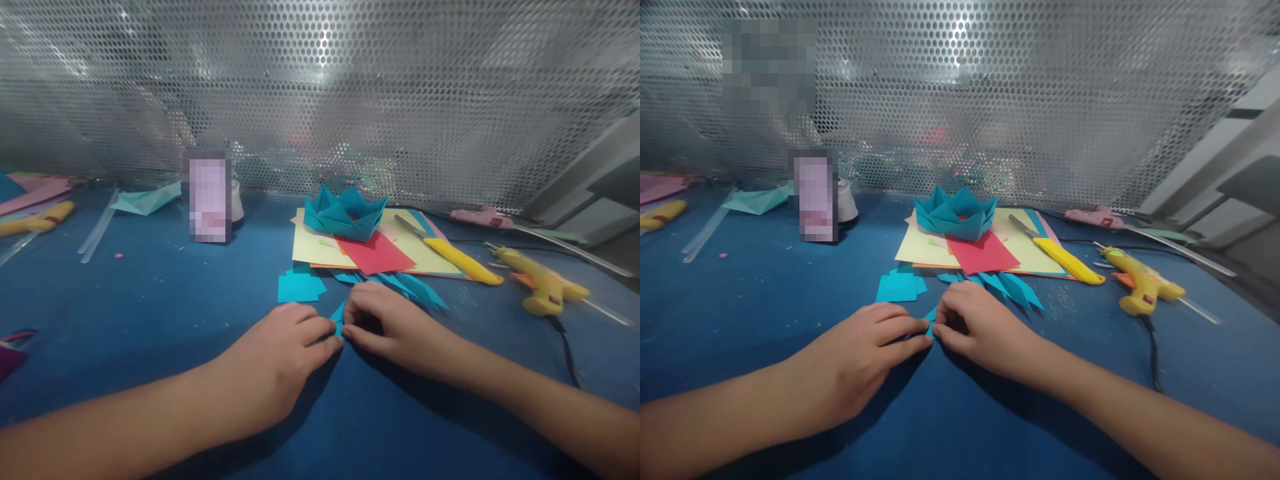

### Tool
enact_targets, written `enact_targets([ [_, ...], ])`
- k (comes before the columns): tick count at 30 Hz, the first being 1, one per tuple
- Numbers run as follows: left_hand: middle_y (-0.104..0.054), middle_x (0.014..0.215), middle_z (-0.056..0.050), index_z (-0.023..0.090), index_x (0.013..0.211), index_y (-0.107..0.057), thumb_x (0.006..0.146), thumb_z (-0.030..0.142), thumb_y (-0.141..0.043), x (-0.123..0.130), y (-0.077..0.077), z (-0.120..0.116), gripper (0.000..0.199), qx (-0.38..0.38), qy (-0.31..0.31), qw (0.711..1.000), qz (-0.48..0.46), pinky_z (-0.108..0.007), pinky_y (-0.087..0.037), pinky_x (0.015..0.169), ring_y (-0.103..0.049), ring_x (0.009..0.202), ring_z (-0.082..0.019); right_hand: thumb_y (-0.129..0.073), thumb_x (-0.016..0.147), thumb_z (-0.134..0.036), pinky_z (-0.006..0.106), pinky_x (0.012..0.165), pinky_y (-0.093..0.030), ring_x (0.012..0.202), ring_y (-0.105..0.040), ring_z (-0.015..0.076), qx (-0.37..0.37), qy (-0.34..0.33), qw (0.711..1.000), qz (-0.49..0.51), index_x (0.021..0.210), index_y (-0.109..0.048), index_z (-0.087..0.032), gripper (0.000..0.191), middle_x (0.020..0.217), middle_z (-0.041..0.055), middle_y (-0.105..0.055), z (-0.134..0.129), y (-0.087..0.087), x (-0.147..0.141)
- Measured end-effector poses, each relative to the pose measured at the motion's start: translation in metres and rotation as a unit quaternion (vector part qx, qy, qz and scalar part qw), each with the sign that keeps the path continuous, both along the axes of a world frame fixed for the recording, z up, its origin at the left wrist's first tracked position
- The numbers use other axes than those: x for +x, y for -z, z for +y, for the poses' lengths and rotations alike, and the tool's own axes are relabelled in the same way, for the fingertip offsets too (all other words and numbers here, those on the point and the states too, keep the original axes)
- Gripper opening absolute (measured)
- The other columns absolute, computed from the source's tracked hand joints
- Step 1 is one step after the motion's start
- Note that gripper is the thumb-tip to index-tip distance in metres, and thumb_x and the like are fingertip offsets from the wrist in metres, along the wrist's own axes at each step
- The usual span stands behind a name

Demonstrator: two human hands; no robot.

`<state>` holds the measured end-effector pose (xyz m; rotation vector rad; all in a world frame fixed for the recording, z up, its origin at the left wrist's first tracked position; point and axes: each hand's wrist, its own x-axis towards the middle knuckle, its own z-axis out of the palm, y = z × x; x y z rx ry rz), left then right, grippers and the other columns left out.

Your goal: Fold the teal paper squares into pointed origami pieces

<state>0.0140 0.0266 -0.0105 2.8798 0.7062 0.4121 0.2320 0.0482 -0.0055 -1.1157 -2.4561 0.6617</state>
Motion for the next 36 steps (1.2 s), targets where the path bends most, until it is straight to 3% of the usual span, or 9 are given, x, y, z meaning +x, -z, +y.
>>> enact_targets([
  [9,-0.061,0.109,-0.012,0.013,0.117,-0.054,0.075,0.003,-0.046,0.001,-0.001,-0.004,0.044,-0.018,-0.01,1.0,0.022,-0.043,-0.048,0.083,-0.054,0.097,-0.026,-0.057,0.08,-0.009,0.023,0.058,-0.042,0.065,-0.05,0.0122,-0.048,0.008,0.998,0.035,0.082,-0.055,-0.018,0.009,0.077,0.0,-0.054,0.003,-0.001,0.005],
  [12,-0.061,0.108,-0.012,0.012,0.118,-0.053,0.08,0.003,-0.042,0.002,-0.001,-0.005,0.041,-0.012,-0.012,1.0,0.017,-0.045,-0.048,0.084,-0.053,0.098,-0.026,-0.057,0.083,-0.012,0.028,0.072,-0.048,0.081,-0.054,0.0158,-0.014,0.0,0.999,0.04,0.102,-0.059,-0.018,0.02,0.096,0.0055,-0.056,0.001,0.0,0.006],
  [15,-0.06,0.105,-0.012,0.013,0.116,-0.054,0.086,0.006,-0.04,0.004,-0.002,-0.006,0.034,-0.006,-0.021,1.0,0.003,-0.045,-0.047,0.086,-0.053,0.1,-0.026,-0.053,0.087,-0.014,0.038,0.094,-0.042,0.108,-0.05,0.0211,0.038,-0.033,0.998,0.03,0.12,-0.056,-0.019,0.033,0.117,0.0104,-0.052,-0.001,0.001,0.007],
  [17,-0.059,0.104,-0.012,0.013,0.114,-0.056,0.089,0.007,-0.04,0.006,-0.002,-0.007,0.031,0.001,-0.022,1.0,-0.009,-0.044,-0.047,0.086,-0.053,0.099,-0.026,-0.05,0.089,-0.013,0.039,0.098,-0.039,0.112,-0.048,0.022,0.058,-0.05,0.997,0.016,0.117,-0.058,-0.019,0.03,0.119,0.0104,-0.053,-0.002,0.002,0.007],
  [22,-0.06,0.099,-0.01,0.011,0.111,-0.058,0.094,0.012,-0.037,0.01,-0.004,-0.007,0.027,0.005,-0.014,1.0,-0.007,-0.044,-0.047,0.084,-0.053,0.093,-0.025,-0.049,0.09,-0.014,0.036,0.088,-0.044,0.098,-0.052,0.0204,0.055,-0.05,0.997,0.003,0.103,-0.062,-0.016,0.018,0.104,0.0092,-0.057,0.001,-0.001,0.006],
  [29,-0.061,0.098,-0.01,0.011,0.11,-0.059,0.095,0.013,-0.037,0.01,-0.006,-0.005,0.027,0.01,0.0,1.0,0.001,-0.043,-0.046,0.084,-0.052,0.093,-0.024,-0.049,0.091,-0.016,0.035,0.079,-0.044,0.088,-0.053,0.0201,0.029,-0.028,0.999,-0.015,0.102,-0.064,-0.018,0.019,0.092,0.007,-0.057,0.002,-0.006,0.006],
  [36,-0.06,0.096,-0.008,0.012,0.108,-0.059,0.095,0.015,-0.037,0.009,-0.005,-0.005,0.026,0.038,-0.007,0.999,0.004,-0.042,-0.044,0.082,-0.052,0.091,-0.024,-0.059,0.082,-0.012,0.029,0.075,-0.042,0.082,-0.053,0.0166,-0.001,-0.006,1.0,0.006,0.084,-0.06,-0.017,0.006,0.086,0.0032,-0.059,0.001,-0.008,0.006],
])
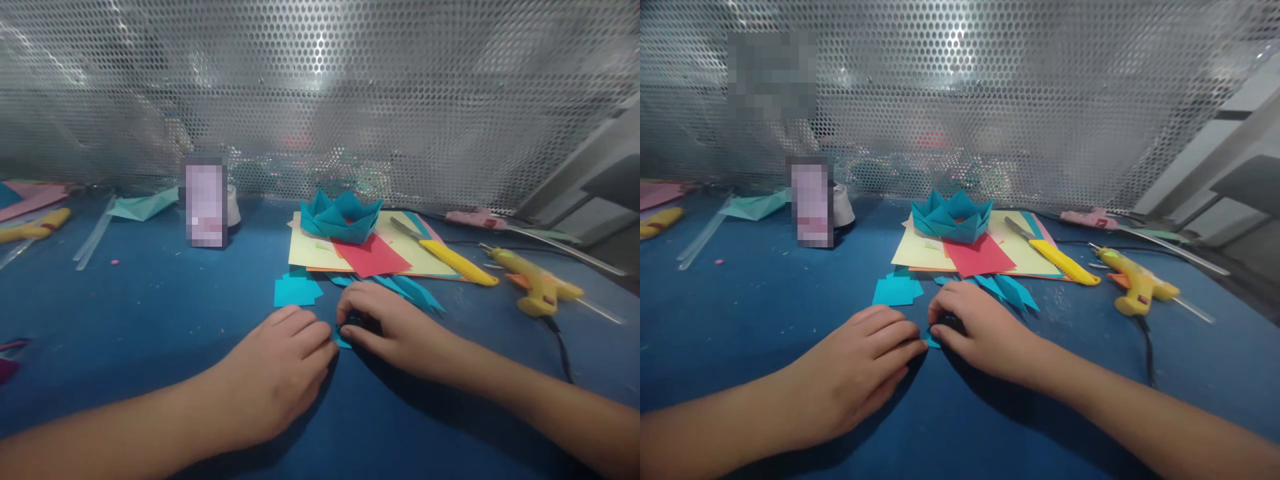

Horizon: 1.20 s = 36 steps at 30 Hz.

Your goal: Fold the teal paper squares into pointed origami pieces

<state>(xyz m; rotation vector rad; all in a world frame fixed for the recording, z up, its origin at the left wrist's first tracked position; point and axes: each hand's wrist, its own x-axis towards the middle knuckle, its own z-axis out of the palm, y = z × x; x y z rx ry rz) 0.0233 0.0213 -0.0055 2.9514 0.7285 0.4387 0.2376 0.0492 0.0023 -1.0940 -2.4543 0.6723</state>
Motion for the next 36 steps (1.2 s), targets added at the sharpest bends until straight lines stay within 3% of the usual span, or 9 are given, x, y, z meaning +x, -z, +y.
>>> enact_targets([
  [6,-0.059,0.097,-0.007,0.014,0.11,-0.059,0.094,0.015,-0.039,-0.002,0.0,0.003,0.025,0.018,-0.012,1.0,0.018,-0.041,-0.042,0.083,-0.052,0.09,-0.023,-0.058,0.08,-0.012,0.023,0.057,-0.04,0.061,-0.053,0.012,-0.064,0.04,0.997,-0.021,0.086,-0.065,-0.017,0.011,0.072,-0.0003,-0.061,-0.004,-0.004,-0.001],
  [12,-0.059,0.1,-0.008,0.015,0.107,-0.06,0.093,0.015,-0.041,-0.002,-0.002,0.002,0.024,0.018,-0.018,1.0,0.018,-0.042,-0.042,0.084,-0.052,0.093,-0.023,-0.059,0.079,-0.016,0.023,0.056,-0.041,0.06,-0.055,0.0115,-0.078,0.069,0.994,-0.015,0.079,-0.067,-0.018,0.008,0.071,-0.0003,-0.064,-0.009,-0.004,-0.001],
  [18,-0.06,0.1,-0.008,0.014,0.113,-0.057,0.096,0.017,-0.038,0.001,0.002,-0.003,0.026,-0.016,0.013,1.0,-0.002,-0.042,-0.044,0.086,-0.052,0.093,-0.022,-0.057,0.079,-0.015,0.023,0.055,-0.041,0.057,-0.053,0.0105,-0.075,0.083,0.994,0.009,0.076,-0.065,-0.017,0.009,0.068,-0.0009,-0.063,-0.008,-0.002,-0.002],
  [25,-0.059,0.107,-0.01,0.014,0.114,-0.058,0.093,0.013,-0.04,0.001,0.002,-0.006,0.027,-0.038,-0.014,0.999,-0.019,-0.045,-0.047,0.083,-0.052,0.096,-0.025,-0.06,0.077,-0.012,0.022,0.056,-0.041,0.06,-0.054,0.0107,-0.044,0.055,0.997,-0.019,0.077,-0.065,-0.017,0.007,0.071,0.0,-0.062,-0.007,-0.002,-0.001],
  [36,-0.06,0.105,-0.011,0.012,0.11,-0.057,0.092,0.014,-0.041,0.003,0.001,-0.009,0.024,-0.032,-0.024,0.999,0.002,-0.046,-0.051,0.079,-0.054,0.094,-0.027,-0.052,0.086,-0.012,0.022,0.061,-0.041,0.068,-0.055,0.0129,0.097,-0.08,0.992,-0.028,0.08,-0.063,-0.017,0.014,0.075,0.0018,-0.061,-0.001,0.009,0.006],
])
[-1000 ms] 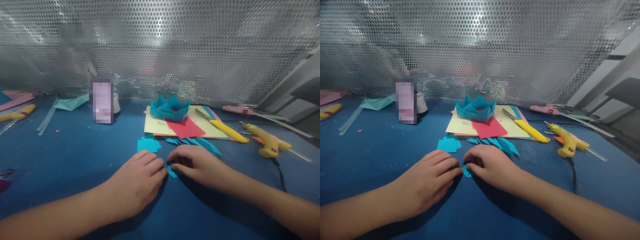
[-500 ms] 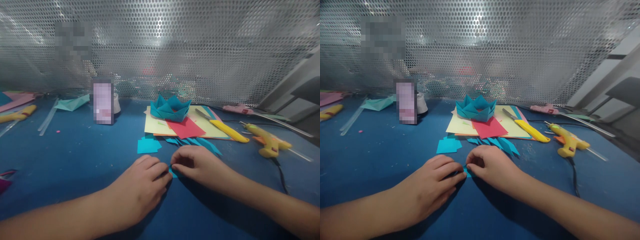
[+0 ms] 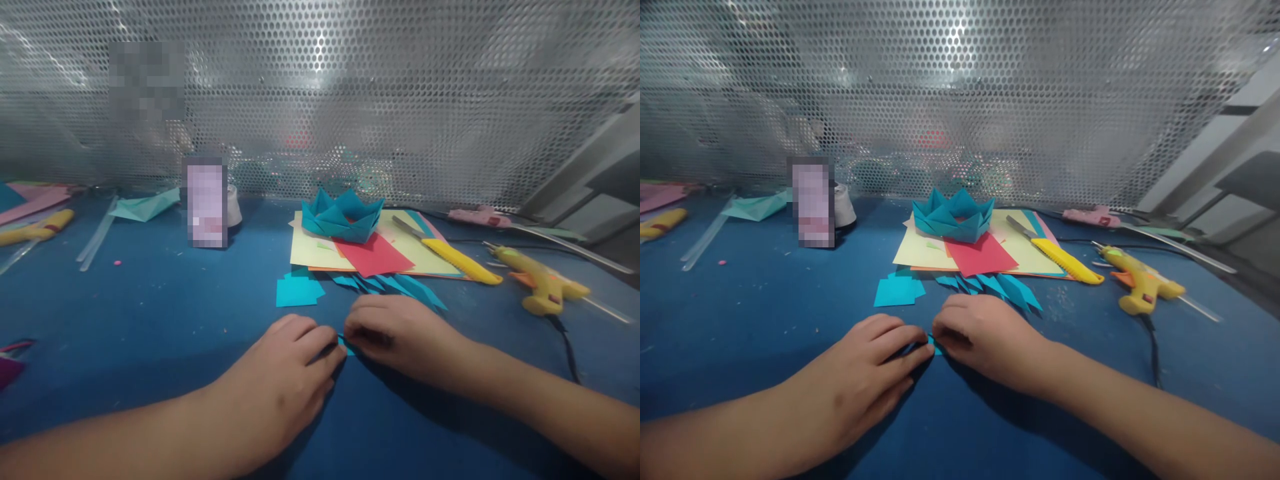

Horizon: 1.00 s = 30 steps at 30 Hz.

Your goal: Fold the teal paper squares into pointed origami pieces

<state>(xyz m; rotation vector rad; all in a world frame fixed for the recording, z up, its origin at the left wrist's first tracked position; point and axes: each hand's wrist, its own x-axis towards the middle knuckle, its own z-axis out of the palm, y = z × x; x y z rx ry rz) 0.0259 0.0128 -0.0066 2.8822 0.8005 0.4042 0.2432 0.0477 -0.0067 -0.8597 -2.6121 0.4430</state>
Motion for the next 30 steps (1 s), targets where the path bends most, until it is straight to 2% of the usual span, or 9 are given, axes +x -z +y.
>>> enact_targets([
  [7,-0.06,0.104,-0.01,0.012,0.113,-0.056,0.091,0.015,-0.044,0.0,0.0,0.0,0.025,-0.007,-0.006,1.0,0.005,-0.045,-0.051,0.08,-0.054,0.094,-0.026,-0.046,0.092,-0.018,0.023,0.061,-0.041,0.068,-0.056,0.0134,0.029,-0.04,0.999,-0.015,0.086,-0.065,-0.018,0.021,0.078,0.0033,-0.061,0.006,0.001,0.006],
  [15,-0.06,0.105,-0.011,0.014,0.111,-0.057,0.089,0.013,-0.046,0.0,-0.002,-0.002,0.025,0.003,-0.011,1.0,-0.025,-0.045,-0.052,0.081,-0.056,0.095,-0.026,-0.038,0.096,-0.019,0.026,0.065,-0.045,0.072,-0.06,0.016,0.032,-0.054,0.996,-0.07,0.089,-0.067,-0.018,0.029,0.083,0.0075,-0.065,0.004,-0.008,0.005],
  [30,-0.06,0.107,-0.012,0.013,0.105,-0.06,0.088,0.012,-0.046,0.001,-0.004,-0.002,0.022,0.006,-0.011,1.0,-0.02,-0.044,-0.053,0.082,-0.056,0.097,-0.026,-0.034,0.098,-0.021,0.027,0.064,-0.045,0.071,-0.058,0.0176,0.052,-0.068,0.993,-0.079,0.089,-0.068,-0.016,0.035,0.083,0.0092,-0.065,0.005,-0.01,0.005],
])
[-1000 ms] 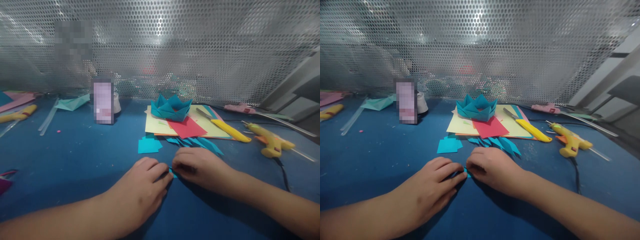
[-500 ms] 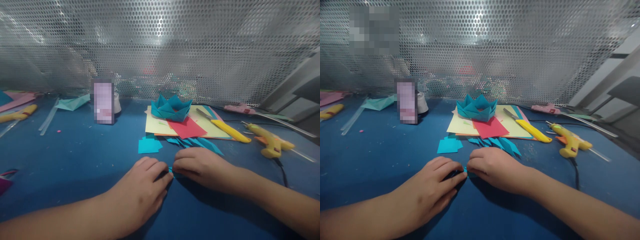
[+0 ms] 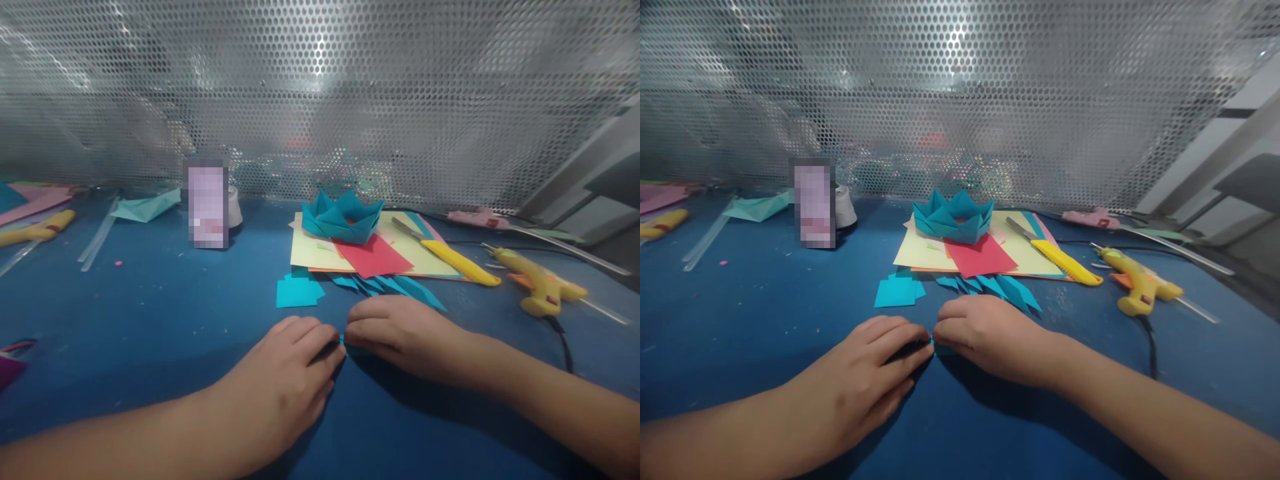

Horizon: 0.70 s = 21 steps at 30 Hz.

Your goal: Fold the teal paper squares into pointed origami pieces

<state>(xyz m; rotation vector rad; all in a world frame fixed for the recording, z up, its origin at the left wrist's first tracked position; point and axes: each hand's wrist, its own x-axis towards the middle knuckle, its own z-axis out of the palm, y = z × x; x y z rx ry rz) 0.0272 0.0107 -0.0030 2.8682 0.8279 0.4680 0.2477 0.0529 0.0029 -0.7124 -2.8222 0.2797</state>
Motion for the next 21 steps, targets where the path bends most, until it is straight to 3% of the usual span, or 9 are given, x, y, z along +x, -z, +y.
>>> enact_targets([
  [21,-0.06,0.107,-0.01,0.015,0.116,-0.058,0.093,0.017,-0.044,-0.0036,-0.0003,0.0023,0.028,-0.007,0.016,0.999,0.028,-0.046,-0.048,0.087,-0.053,0.098,-0.025,-0.04,0.096,-0.019,0.025,0.067,-0.045,0.075,-0.062,0.0163,0.005,0.031,0.999,-0.021,0.089,-0.069,-0.018,0.03,0.084,0.0071,-0.068,-0.0005,-0.0016,0.0018],
])
